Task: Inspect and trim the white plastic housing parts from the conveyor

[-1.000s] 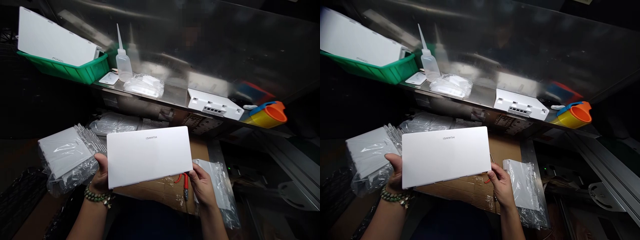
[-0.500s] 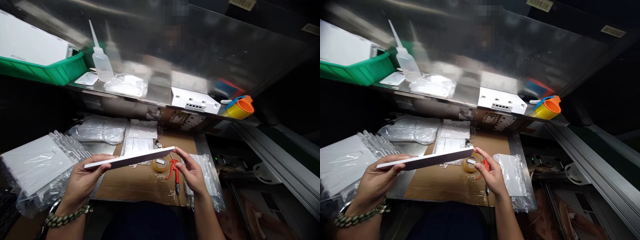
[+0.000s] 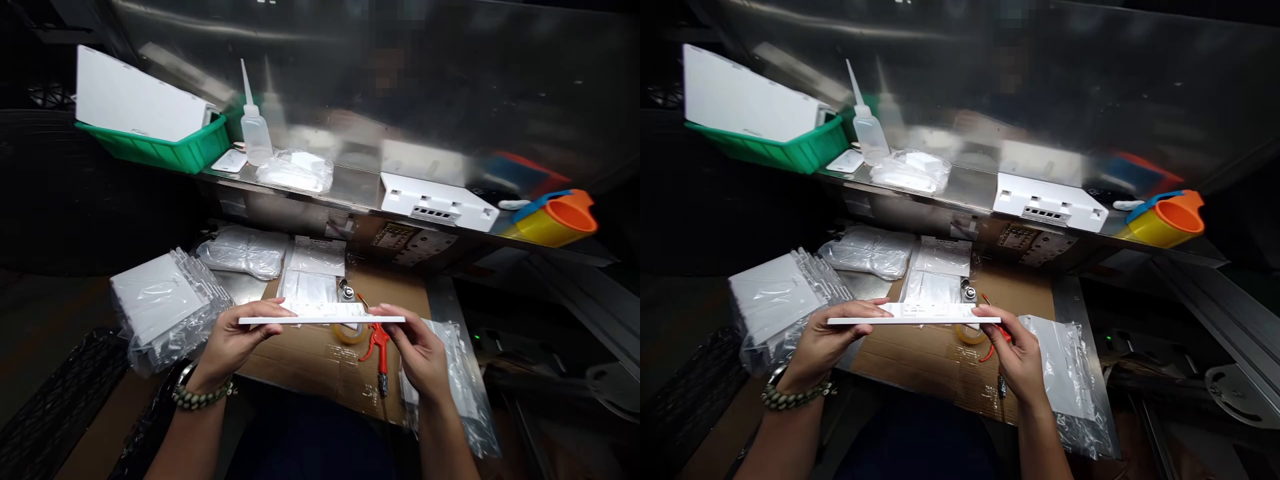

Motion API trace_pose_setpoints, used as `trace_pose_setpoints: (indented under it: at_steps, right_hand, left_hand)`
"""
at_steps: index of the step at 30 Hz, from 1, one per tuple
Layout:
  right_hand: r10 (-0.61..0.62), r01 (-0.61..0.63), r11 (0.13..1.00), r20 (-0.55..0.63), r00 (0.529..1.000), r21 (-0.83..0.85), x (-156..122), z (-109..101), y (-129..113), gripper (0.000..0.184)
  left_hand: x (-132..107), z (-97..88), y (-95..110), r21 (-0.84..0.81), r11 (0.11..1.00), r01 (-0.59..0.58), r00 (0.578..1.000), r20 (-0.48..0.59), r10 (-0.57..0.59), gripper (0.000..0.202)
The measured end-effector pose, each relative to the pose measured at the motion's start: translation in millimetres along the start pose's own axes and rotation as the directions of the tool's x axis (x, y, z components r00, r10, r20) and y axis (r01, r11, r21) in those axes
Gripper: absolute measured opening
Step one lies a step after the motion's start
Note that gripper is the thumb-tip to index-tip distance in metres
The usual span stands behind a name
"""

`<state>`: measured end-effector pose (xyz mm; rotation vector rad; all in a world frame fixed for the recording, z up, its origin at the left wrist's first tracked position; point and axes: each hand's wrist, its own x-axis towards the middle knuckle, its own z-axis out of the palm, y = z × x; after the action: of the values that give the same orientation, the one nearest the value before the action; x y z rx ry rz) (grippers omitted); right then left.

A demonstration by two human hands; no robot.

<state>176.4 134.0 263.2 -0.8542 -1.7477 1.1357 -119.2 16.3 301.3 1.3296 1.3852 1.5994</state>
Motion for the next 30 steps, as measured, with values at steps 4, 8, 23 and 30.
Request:
trace_pose_setpoints:
  at_steps: [4, 8, 23, 30]
  right_hand:
    - [0.013, -0.012, 0.999, 0.011, 1.000, -0.037, -1, -3, 11, 0.022]
    - [0.031, -0.030, 0.999, 0.048, 0.998, -0.012, -3, -3, 31, 0.019]
    - [0.041, 0.178, 0.815, 0.361, 0.932, -0.552, 5, 37, 114, 0.032]
    - [0.305, -0.006, 0.539, 0.188, 0.934, -0.842, 8, 64, 202, 0.027]
  left_hand:
    - [-3, 4.1, 0, -0.015, 0.998, 0.053, 0.998, -0.021, -0.053, 0.010]
    - [-7, 7.7, -5, -0.022, 0.990, 0.139, 0.990, -0.008, -0.140, 0.019]
    - [-29, -28.4, -35, -0.944, 0.271, 0.186, 0.554, -0.127, -0.823, 0.063]
    - [-23, -20.6, -17, -0.942, 0.298, 0.152, 0.711, -0.105, -0.695, 0.058]
